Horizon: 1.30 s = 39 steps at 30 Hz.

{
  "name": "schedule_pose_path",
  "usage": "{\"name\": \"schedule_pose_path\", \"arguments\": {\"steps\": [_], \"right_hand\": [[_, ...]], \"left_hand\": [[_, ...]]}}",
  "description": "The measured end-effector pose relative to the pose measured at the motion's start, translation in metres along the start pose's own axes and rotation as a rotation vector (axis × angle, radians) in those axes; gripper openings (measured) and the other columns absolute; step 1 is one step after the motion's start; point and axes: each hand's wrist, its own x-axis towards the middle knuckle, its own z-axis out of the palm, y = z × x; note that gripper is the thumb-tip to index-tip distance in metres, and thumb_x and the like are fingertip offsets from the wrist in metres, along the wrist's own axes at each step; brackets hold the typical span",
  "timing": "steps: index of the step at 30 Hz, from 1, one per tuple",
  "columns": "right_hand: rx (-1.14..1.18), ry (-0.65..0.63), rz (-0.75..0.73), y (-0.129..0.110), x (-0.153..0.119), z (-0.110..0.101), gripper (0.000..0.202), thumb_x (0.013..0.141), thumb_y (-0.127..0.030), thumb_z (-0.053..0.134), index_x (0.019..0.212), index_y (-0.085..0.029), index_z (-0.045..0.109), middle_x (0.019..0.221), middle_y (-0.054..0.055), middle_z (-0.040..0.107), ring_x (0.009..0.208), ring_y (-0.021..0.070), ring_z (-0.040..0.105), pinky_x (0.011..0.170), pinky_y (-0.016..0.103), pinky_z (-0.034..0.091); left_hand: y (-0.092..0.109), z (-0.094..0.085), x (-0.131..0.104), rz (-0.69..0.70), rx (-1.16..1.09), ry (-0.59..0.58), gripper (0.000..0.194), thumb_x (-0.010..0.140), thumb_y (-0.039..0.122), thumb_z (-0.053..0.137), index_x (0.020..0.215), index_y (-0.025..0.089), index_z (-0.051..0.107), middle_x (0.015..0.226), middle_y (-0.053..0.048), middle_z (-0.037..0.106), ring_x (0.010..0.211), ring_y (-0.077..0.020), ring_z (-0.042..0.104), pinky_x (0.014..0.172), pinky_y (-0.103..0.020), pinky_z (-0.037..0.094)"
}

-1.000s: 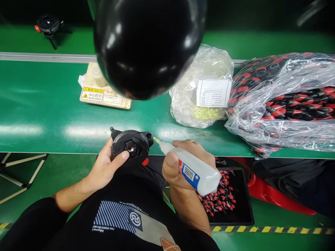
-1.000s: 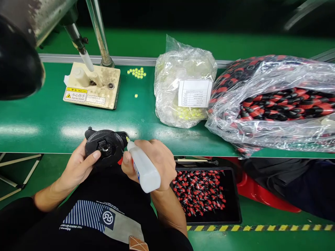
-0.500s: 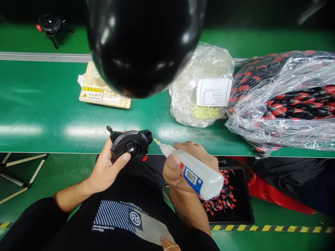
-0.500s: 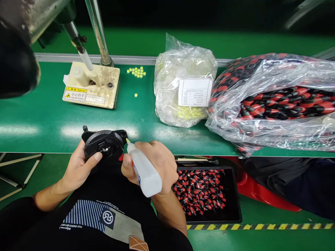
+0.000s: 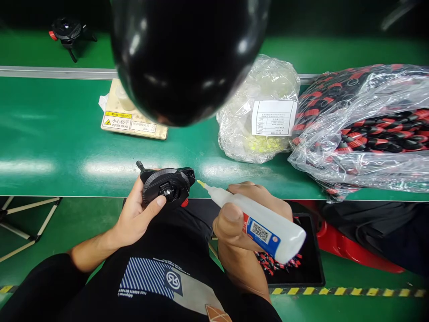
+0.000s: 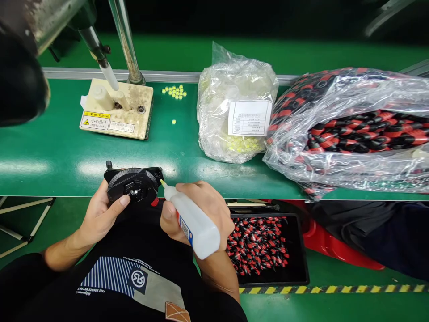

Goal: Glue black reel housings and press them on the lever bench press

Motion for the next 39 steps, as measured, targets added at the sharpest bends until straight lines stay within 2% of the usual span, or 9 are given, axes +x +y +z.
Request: {"name": "schedule_pose_path", "arguments": {"steps": [2, 4, 20, 23, 26, 30, 32, 34, 39], "right_hand": [[0.032, 0.186, -0.087, 0.001, 0.002, 0.007, 0.024, 0.102, -0.04, 0.056, 0.086, -0.021, 0.057, 0.064, -0.003, 0.062, 0.051, 0.0122, 0.06, 0.047, 0.027, 0.048], [0.051, 0.246, -0.113, 0.001, 0.003, 0.014, 0.022, 0.101, -0.039, 0.06, 0.09, -0.021, 0.058, 0.064, -0.004, 0.062, 0.049, 0.0124, 0.059, 0.045, 0.027, 0.048], [0.196, 0.161, -0.045, 0.0, 0.001, 0.014, 0.029, 0.101, -0.038, 0.059, 0.076, -0.022, 0.06, 0.062, 0.001, 0.061, 0.05, 0.0163, 0.057, 0.045, 0.032, 0.045], [0.302, 0.358, 0.155, 0.005, 0.002, 0.013, 0.037, 0.096, -0.054, 0.066, 0.076, -0.023, 0.065, 0.062, -0.001, 0.055, 0.048, 0.0139, 0.052, 0.044, 0.031, 0.04], [0.586, 0.554, 0.506, 0.026, -0.003, 0.012, 0.04, 0.096, -0.06, 0.063, 0.085, -0.022, 0.068, 0.064, -0.004, 0.048, 0.046, 0.0109, 0.045, 0.041, 0.027, 0.033], [1.332, 0.196, 1.183, 0.063, -0.03, 0.015, 0.041, 0.092, -0.061, 0.069, 0.081, -0.021, 0.064, 0.056, -0.01, 0.032, 0.044, 0.008, 0.033, 0.04, 0.02, 0.034], [1.606, 0.118, 1.397, 0.076, -0.045, 0.021, 0.035, 0.093, -0.051, 0.072, 0.08, -0.02, 0.063, 0.057, -0.01, 0.031, 0.045, 0.0068, 0.03, 0.042, 0.017, 0.036], [1.788, 0.199, 1.493, 0.085, -0.054, 0.027, 0.029, 0.098, -0.041, 0.068, 0.08, -0.019, 0.061, 0.058, -0.01, 0.031, 0.046, 0.0064, 0.031, 0.043, 0.015, 0.038], [1.911, 0.445, 1.487, 0.105, -0.049, 0.029, 0.03, 0.108, -0.032, 0.049, 0.083, -0.019, 0.059, 0.06, -0.008, 0.034, 0.048, 0.0079, 0.033, 0.045, 0.014, 0.041]], "left_hand": [[0.0, 0.0, 0.0, 0.0, 0.008, -0.006, 0.044, 0.098, 0.034, 0.07, 0.14, 0.023, 0.061, 0.134, -0.01, 0.071, 0.124, -0.0269, 0.067, 0.109, -0.039, 0.053], [0.0, 0.0, -0.001, 0.001, 0.018, -0.008, 0.045, 0.098, 0.034, 0.07, 0.14, 0.022, 0.06, 0.133, -0.01, 0.072, 0.123, -0.0269, 0.067, 0.108, -0.039, 0.053], [-0.01, -0.004, -0.001, 0.056, 0.021, -0.038, 0.044, 0.1, 0.03, 0.069, 0.142, 0.025, 0.06, 0.135, -0.007, 0.071, 0.125, -0.0248, 0.067, 0.108, -0.036, 0.054], [-0.014, -0.004, 0.0, 0.007, -0.046, -0.026, 0.044, 0.099, 0.032, 0.07, 0.142, 0.026, 0.062, 0.136, -0.007, 0.071, 0.127, -0.0262, 0.066, 0.111, -0.039, 0.053], [-0.016, -0.007, 0.007, -0.064, -0.112, 0.014, 0.044, 0.095, 0.037, 0.074, 0.137, 0.023, 0.066, 0.131, -0.008, 0.073, 0.123, -0.0264, 0.068, 0.109, -0.039, 0.054], [-0.016, -0.019, 0.024, -0.268, -0.185, 0.095, 0.052, 0.082, 0.041, 0.087, 0.126, 0.019, 0.071, 0.121, -0.008, 0.077, 0.11, -0.0254, 0.073, 0.097, -0.035, 0.061], [-0.018, -0.027, 0.035, -0.366, -0.18, 0.11, 0.054, 0.076, 0.04, 0.091, 0.122, 0.019, 0.072, 0.118, -0.008, 0.078, 0.104, -0.0244, 0.073, 0.089, -0.032, 0.062], [-0.02, -0.035, 0.049, -0.424, -0.158, 0.086, 0.055, 0.072, 0.037, 0.094, 0.119, 0.019, 0.073, 0.117, -0.008, 0.079, 0.102, -0.0234, 0.074, 0.084, -0.028, 0.063], [-0.016, -0.048, 0.084, -0.548, -0.104, -0.083, 0.052, 0.069, 0.031, 0.096, 0.115, 0.018, 0.075, 0.11, -0.009, 0.08, 0.092, -0.0217, 0.076, 0.075, -0.024, 0.063]]}}
